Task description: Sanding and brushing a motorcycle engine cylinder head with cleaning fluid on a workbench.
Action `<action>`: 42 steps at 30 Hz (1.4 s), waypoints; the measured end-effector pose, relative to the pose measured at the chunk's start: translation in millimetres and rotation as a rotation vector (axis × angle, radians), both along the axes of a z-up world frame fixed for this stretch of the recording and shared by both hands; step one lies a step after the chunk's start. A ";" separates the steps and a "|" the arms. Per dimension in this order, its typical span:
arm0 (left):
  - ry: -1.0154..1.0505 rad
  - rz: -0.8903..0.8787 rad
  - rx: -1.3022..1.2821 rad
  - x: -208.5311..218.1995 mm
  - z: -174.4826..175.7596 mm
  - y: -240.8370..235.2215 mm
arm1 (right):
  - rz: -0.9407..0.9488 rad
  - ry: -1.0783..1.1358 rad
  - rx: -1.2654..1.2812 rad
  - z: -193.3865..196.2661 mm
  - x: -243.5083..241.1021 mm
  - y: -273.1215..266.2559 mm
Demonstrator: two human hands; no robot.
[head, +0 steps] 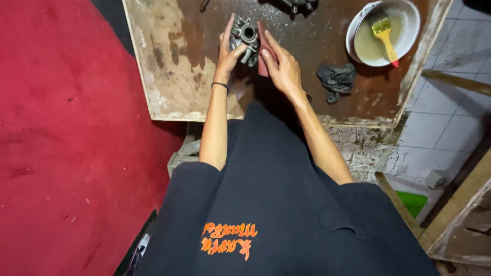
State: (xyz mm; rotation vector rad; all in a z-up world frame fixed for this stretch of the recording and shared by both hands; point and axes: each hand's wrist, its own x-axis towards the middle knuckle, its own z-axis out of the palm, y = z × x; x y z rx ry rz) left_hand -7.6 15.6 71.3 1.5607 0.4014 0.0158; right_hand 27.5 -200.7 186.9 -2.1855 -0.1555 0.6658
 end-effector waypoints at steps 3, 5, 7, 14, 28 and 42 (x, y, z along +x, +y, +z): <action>-0.062 0.017 0.122 -0.5 -12.1 -2.9 | -0.089 0.024 -0.060 -69.5 1.7 -19.2; -0.073 0.053 0.123 -11.0 -10.1 -5.7 | -0.071 -0.003 -0.020 -59.6 -12.4 -10.8; -0.108 0.061 0.117 -1.1 -5.7 -8.8 | -0.084 -0.053 0.016 -41.2 -10.2 0.1; -0.049 0.248 0.114 -14.0 -5.5 -41.3 | -0.244 0.024 0.045 -69.7 -22.4 -4.4; -0.061 0.172 0.105 -28.3 14.2 -41.6 | 0.003 -0.049 0.179 -25.2 -24.4 -32.8; -0.058 0.037 0.490 -12.8 22.5 -78.6 | 0.157 -0.417 -0.218 -17.5 -5.7 -29.4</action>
